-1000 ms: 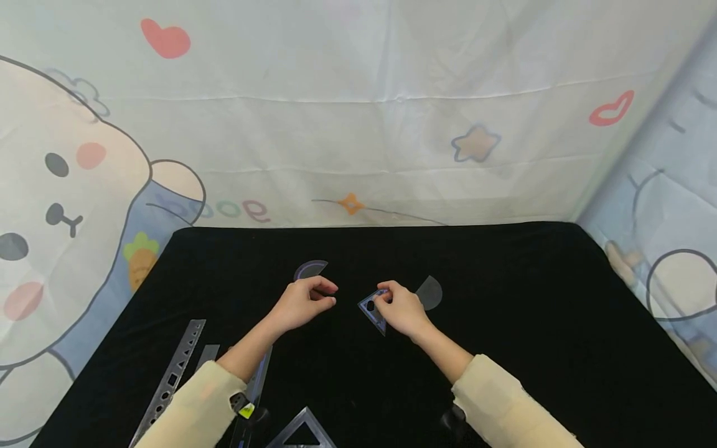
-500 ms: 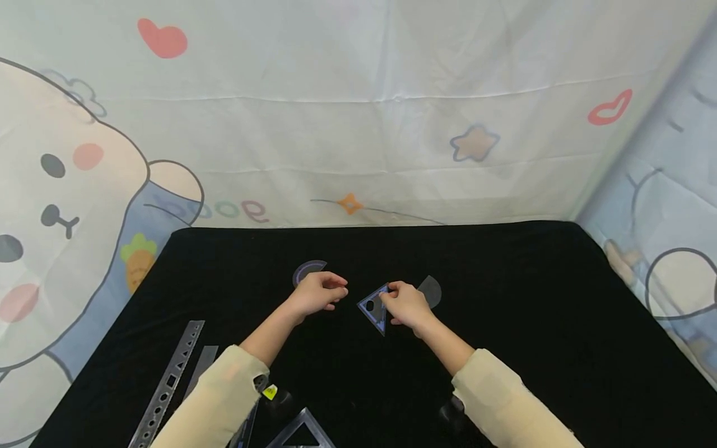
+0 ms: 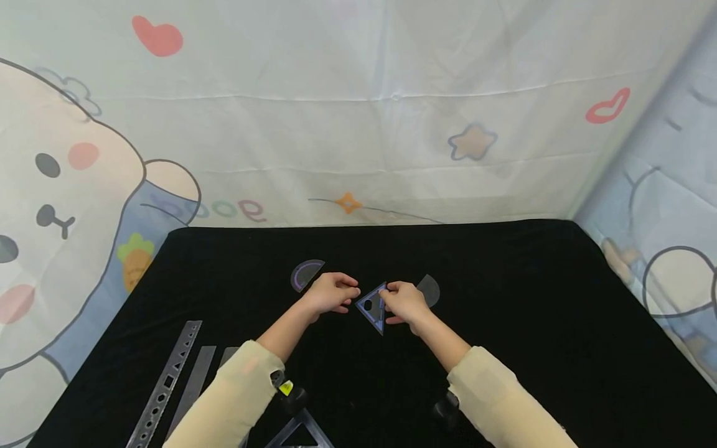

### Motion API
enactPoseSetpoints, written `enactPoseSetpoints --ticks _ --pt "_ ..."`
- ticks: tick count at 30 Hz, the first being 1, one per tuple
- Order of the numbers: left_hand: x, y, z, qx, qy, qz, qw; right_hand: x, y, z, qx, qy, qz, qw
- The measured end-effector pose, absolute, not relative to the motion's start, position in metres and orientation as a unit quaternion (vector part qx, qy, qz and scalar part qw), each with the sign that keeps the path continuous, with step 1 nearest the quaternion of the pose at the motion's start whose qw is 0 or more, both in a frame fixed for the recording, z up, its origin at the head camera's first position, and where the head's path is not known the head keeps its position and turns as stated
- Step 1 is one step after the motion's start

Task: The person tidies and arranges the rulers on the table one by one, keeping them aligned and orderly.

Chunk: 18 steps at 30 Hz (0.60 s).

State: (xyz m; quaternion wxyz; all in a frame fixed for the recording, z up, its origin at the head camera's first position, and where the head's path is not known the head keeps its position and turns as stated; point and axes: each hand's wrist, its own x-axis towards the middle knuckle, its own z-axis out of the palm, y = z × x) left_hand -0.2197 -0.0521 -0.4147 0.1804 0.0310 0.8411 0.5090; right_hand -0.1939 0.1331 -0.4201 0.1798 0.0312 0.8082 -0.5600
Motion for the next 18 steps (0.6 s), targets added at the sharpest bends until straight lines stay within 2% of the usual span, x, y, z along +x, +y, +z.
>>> enactPoseSetpoints --ticks 18 --pt "-0.2200 -0.0429 -0.4168 0.011 0.850 0.500 0.168 -0.1928 0.1252 -0.4213 0.041 0.782 -0.591 0.196"
